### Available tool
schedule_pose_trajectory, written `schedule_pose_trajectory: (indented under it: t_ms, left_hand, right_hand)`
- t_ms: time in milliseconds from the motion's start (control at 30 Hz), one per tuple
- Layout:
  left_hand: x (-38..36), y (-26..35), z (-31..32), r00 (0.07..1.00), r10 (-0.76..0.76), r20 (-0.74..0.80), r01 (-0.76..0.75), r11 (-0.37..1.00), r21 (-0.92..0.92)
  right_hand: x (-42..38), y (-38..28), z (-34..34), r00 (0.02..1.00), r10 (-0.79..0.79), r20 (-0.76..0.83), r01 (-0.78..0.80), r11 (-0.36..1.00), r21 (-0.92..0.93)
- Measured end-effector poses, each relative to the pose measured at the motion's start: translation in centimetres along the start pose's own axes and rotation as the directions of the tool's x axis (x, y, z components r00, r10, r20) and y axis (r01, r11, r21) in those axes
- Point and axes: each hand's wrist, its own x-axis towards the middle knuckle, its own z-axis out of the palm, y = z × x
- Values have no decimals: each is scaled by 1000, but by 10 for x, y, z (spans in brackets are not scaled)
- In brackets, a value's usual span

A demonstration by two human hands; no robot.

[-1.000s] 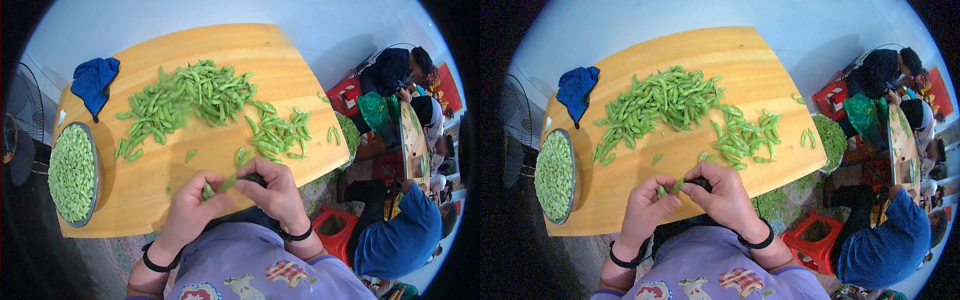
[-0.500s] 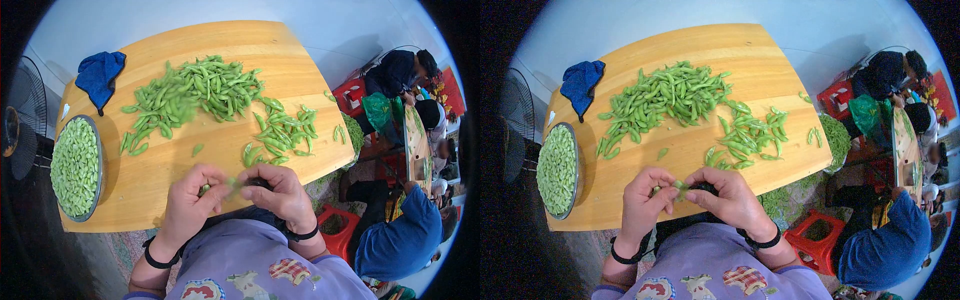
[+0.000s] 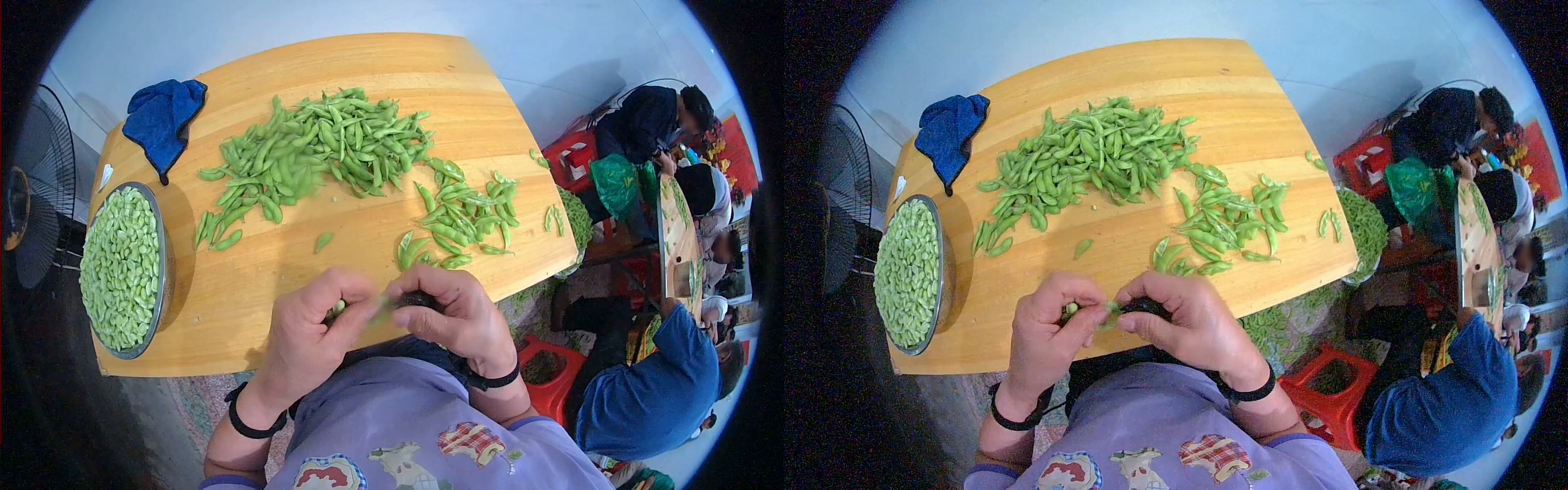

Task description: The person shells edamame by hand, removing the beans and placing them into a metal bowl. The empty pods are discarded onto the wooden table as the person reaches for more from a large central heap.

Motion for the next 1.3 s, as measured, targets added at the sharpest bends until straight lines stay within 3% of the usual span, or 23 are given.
schedule_pose_trajectory:
  t_ms: [67, 233, 300, 367, 433, 500, 533, 567, 600, 633, 700, 833, 900, 933, 967, 1000, 1033, 1133, 1167, 1200, 1233, 1267, 1300]
  left_hand:
    - [0, 4, -6, 992, 34, 118, -52, 988, 147]
    - [1, -7, -9, 963, 186, 195, -210, 971, 112]
    - [0, -14, -11, 944, 251, 213, -274, 958, 89]
    - [-2, -15, -9, 912, 358, 202, -387, 913, 130]
    - [-2, -12, -11, 923, 320, 215, -359, 917, 175]
    - [-1, -15, -10, 895, 399, 197, -431, 889, 154]
    - [-2, -13, -10, 897, 399, 191, -429, 888, 164]
    - [-4, -10, -12, 976, 126, 178, -127, 992, -6]
    - [-6, -8, -13, 966, -155, 209, 193, 966, -174]
    - [-7, -8, -15, 967, -158, 198, 192, 967, -165]
    - [-8, -13, -16, 928, -268, 260, 348, 873, -341]
    - [-8, -26, -20, 958, -235, 162, 275, 914, -298]
    - [-8, -35, -23, 991, -64, 116, 85, 979, -183]
    - [-7, -34, -28, 991, -64, 116, 85, 980, -182]
    - [-5, -29, -37, 983, -157, 96, 182, 913, -366]
    - [-2, -27, -48, 963, -251, 94, 262, 803, -536]
    - [0, -26, -60, 964, -250, 95, 261, 805, -533]
    - [9, -36, -98, 952, -304, -43, 259, 871, -418]
    - [15, -47, -110, 966, -181, -187, 168, 982, -87]
    - [20, -51, -117, 961, -12, -277, 89, 960, 265]
    - [23, -52, -120, 961, -10, -275, 87, 959, 269]
    - [25, -51, -122, 954, 92, -284, 115, 765, 634]
    - [27, -51, -124, 949, 191, -250, 145, 439, 887]
  right_hand:
    - [0, -3, 1, 1000, 28, 4, -28, 999, 40]
    - [0, -1, -1, 994, 108, 36, -111, 986, 126]
    - [-1, 5, -2, 967, 217, 137, -256, 827, 501]
    - [0, 12, 2, 969, 212, 129, -248, 784, 569]
    - [0, 19, 5, 968, 216, 125, -246, 735, 632]
    - [0, 21, 6, 970, 197, 142, -241, 693, 679]
    - [-2, 11, 10, 968, 224, 114, -243, 717, 654]
    - [-2, 9, 13, 968, 219, 126, -247, 715, 655]
    - [-3, 8, 16, 971, 228, 65, -225, 795, 563]
    - [-3, 7, 17, 974, 228, 1, -202, 863, 463]
    - [-3, 5, 19, 978, 206, 27, -195, 869, 455]
    - [-6, 3, 23, 976, 201, -86, -172, 950, 261]
    - [-8, 3, 23, 979, 161, -129, -141, 979, 150]
    - [-9, 3, 20, 966, 112, -232, -96, 992, 80]
    - [-9, 3, 17, 943, 54, -329, -56, 998, 4]
    - [-11, -1, 11, 914, 92, -395, -67, 995, 77]
    - [-12, -2, 3, 880, 20, -474, -74, 993, -95]
    - [-9, 6, -21, 789, -77, -609, -24, 988, -155]
    - [-10, 8, -28, 763, -57, -644, 14, 997, -72]
    - [-10, 9, -33, 736, -35, -676, 56, 998, 9]
    - [-11, 10, -35, 735, -35, -677, 59, 998, 12]
    - [-12, 12, -36, 775, 11, -632, 104, 984, 144]
    - [-13, 13, -36, 814, 47, -580, 141, 951, 274]
